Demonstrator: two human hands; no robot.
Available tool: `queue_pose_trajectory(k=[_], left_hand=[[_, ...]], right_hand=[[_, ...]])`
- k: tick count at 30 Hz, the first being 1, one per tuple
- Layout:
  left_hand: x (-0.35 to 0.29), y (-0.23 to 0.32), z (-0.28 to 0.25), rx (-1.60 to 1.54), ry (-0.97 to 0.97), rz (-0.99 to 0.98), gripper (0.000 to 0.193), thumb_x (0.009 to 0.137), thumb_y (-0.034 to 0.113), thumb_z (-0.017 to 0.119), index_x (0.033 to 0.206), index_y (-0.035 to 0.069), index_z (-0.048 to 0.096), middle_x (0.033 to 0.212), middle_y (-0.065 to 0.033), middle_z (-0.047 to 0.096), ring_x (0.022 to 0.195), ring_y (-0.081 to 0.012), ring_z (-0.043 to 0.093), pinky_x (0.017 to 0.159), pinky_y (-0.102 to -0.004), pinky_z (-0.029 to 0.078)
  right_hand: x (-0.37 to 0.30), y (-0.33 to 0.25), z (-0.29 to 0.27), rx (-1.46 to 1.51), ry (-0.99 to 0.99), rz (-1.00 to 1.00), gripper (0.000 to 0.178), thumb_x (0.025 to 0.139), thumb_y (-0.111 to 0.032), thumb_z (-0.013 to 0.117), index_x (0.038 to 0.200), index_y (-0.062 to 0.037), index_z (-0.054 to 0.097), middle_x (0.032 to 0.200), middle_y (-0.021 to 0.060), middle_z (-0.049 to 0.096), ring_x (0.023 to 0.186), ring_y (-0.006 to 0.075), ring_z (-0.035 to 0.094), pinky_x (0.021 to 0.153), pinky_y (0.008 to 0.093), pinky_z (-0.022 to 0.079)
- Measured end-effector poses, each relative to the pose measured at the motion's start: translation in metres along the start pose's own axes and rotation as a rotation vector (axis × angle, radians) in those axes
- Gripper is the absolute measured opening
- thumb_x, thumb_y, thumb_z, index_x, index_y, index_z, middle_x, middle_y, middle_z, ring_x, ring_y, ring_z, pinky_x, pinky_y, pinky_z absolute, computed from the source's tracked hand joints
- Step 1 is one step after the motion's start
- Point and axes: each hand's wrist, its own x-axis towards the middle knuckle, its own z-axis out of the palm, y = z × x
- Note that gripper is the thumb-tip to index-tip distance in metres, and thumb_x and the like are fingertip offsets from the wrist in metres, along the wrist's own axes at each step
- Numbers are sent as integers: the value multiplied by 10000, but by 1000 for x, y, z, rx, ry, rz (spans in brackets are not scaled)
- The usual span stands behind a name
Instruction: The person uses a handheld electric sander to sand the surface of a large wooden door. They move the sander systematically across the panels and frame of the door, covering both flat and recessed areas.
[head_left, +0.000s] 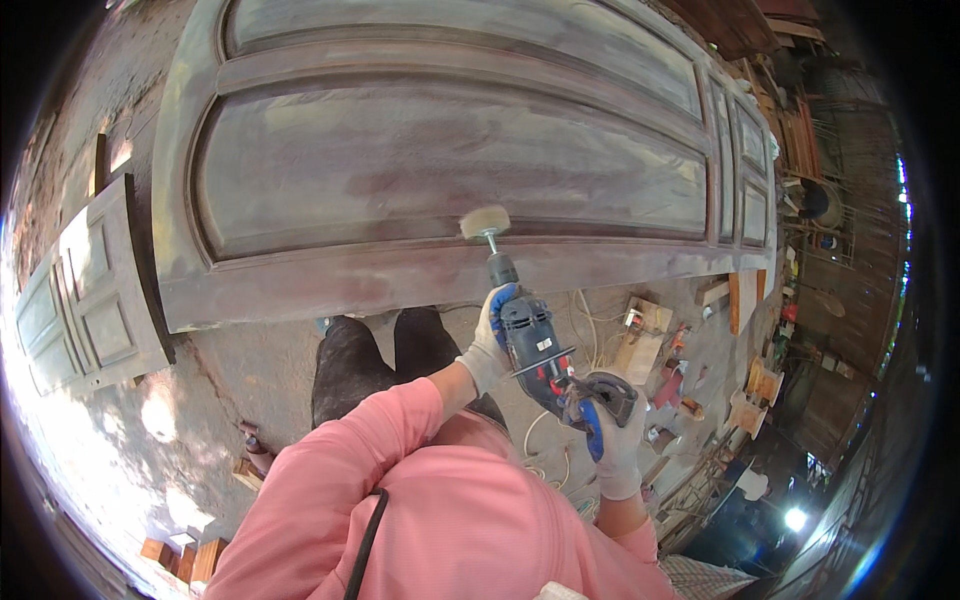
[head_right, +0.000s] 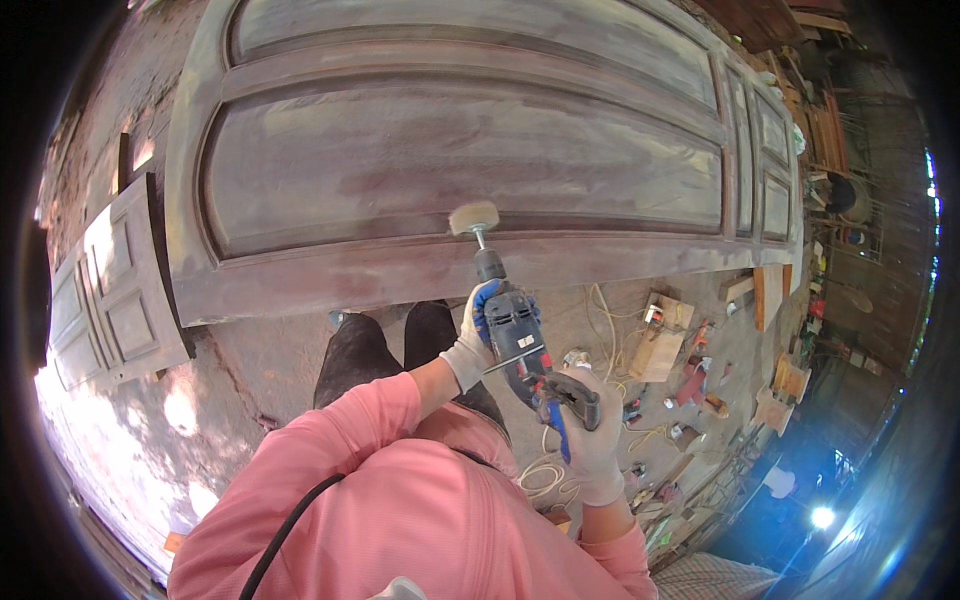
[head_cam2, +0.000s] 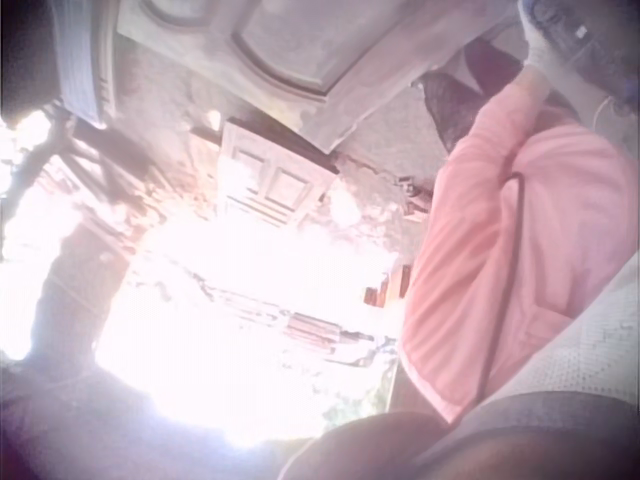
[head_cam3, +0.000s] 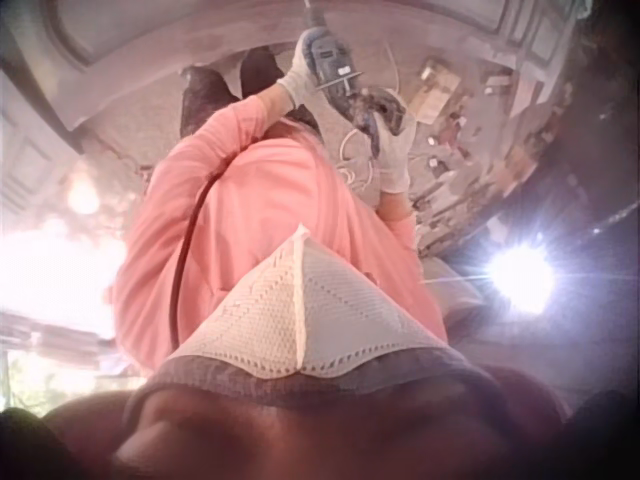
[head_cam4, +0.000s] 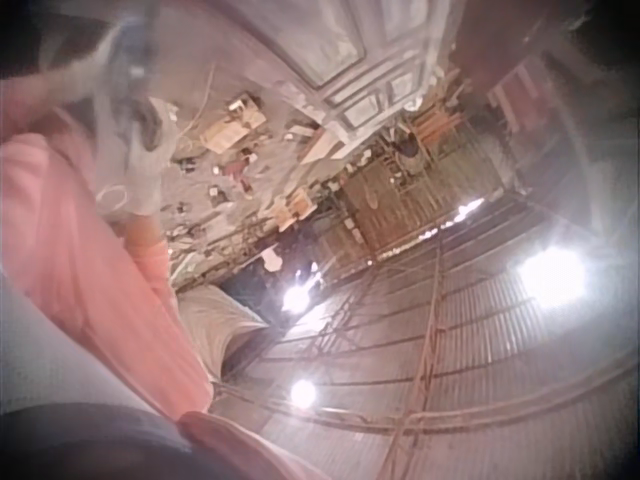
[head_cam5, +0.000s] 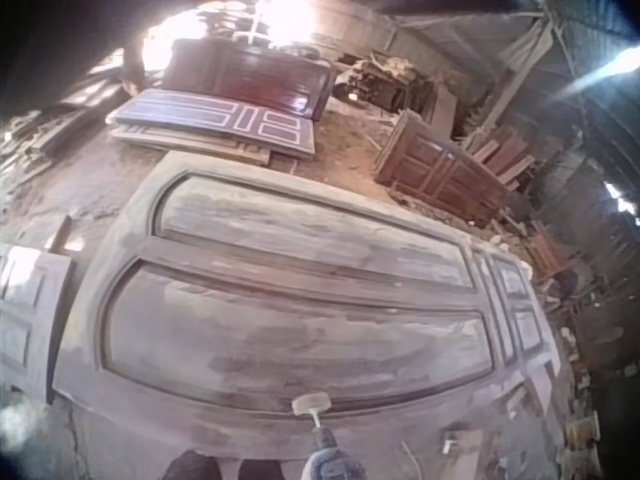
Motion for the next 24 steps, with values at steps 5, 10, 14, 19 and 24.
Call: queue_pose_trajectory(k=[5,10,14,19,24], left_hand=[[-17,14,-7,-44,-60,41,418,864,437,631,1025,54,671,915,-147,716,813,-323,691,797,-467,579],[-55,46,-19,21,-53,106,427,873,434,620,1054,50,671,942,-150,716,836,-322,691,807,-462,574],[-91,74,-30,45,5,126,433,878,440,608,1066,55,674,949,-142,714,832,-316,683,807,-462,571],[-145,126,-42,128,52,151,433,872,451,610,1050,62,671,923,-141,706,815,-310,680,788,-447,573],[-202,179,-56,169,73,291,410,873,435,623,1026,58,670,900,-149,706,788,-303,682,770,-437,581]], right_hand=[[-2,0,15,-34,-59,-87,238,800,95,553,1014,60,653,854,112,665,728,154,630,672,279,504],[-12,15,40,-154,-264,-147,241,751,84,556,972,43,644,808,108,646,690,174,625,656,288,486],[-25,27,74,-119,-311,-210,246,752,83,548,970,32,650,798,108,636,693,186,620,651,295,476],[-47,38,128,-136,-358,-221,265,725,92,543,964,25,639,825,123,631,734,226,627,687,303,479],[-60,44,191,18,-389,-172,266,738,104,534,974,34,634,814,113,628,740,208,631,697,300,485]])
